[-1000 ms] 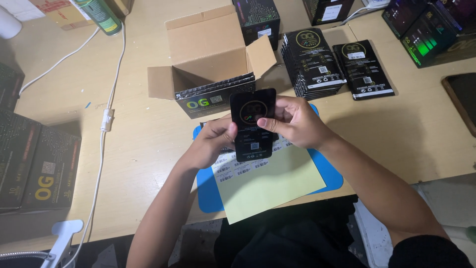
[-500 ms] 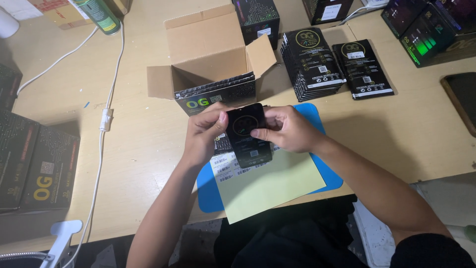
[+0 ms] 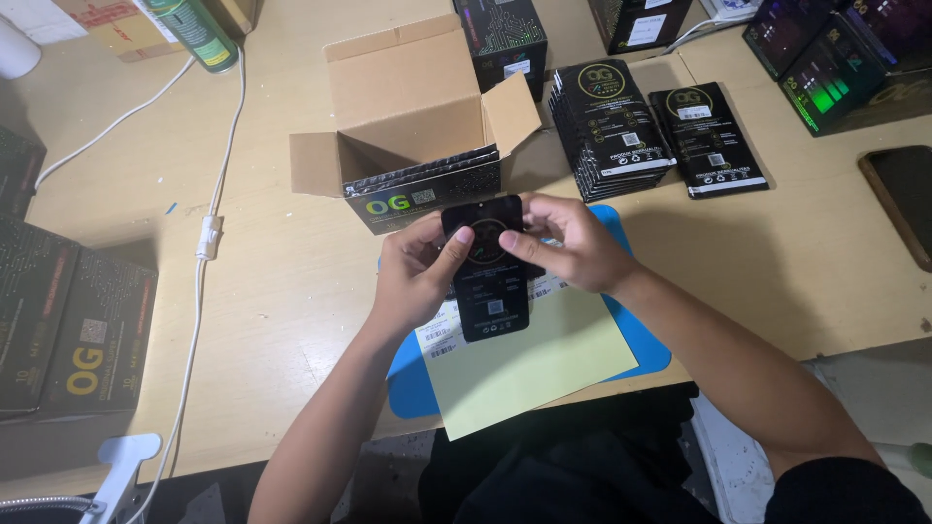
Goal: Inspecting smartphone replacement screens and applying warranty or identification labels to them at a workstation.
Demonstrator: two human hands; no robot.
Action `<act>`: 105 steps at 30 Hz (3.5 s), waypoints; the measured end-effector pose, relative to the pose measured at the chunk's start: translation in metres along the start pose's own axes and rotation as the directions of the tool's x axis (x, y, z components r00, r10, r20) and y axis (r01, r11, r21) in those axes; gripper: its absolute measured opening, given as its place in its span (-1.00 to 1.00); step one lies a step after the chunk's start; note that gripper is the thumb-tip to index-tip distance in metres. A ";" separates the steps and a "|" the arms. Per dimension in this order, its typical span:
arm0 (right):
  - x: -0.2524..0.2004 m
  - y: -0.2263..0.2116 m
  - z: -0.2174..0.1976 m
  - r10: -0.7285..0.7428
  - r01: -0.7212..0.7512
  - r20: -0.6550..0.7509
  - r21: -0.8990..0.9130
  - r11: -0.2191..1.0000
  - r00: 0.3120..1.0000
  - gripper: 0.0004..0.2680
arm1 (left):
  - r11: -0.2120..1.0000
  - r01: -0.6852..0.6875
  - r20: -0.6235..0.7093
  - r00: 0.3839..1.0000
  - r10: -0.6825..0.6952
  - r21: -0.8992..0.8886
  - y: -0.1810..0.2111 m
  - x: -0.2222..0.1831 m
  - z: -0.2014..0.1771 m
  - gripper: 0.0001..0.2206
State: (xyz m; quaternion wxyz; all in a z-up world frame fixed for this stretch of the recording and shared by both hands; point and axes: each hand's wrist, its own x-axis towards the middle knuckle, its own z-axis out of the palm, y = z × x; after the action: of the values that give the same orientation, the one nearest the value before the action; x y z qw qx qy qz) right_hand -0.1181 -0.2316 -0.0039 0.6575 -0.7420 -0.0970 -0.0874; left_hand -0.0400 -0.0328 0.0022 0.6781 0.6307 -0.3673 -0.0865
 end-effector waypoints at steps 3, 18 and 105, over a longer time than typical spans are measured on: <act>0.003 -0.007 -0.004 -0.029 0.030 -0.040 0.024 0.999 0.999 -0.82 | 1.000 0.007 0.044 0.999 -0.007 0.001 -0.001 -0.004 0.001 -0.82; -0.001 -0.035 -0.025 -0.041 0.037 0.210 0.023 0.999 0.977 -0.63 | 0.919 0.311 0.119 0.950 -0.290 -0.243 0.007 -0.008 0.010 -0.76; -0.094 0.004 0.033 0.233 -0.240 -0.084 -0.542 0.805 0.969 -0.84 | 1.000 -0.018 0.078 0.997 0.019 -0.014 0.012 -0.021 0.009 -0.71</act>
State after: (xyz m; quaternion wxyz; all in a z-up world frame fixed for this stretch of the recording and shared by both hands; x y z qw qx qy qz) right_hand -0.2083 -0.2017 -0.0360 0.4239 -0.9046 0.0297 -0.0340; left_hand -0.0651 -0.0253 0.0044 0.6683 0.6187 -0.3989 -0.1074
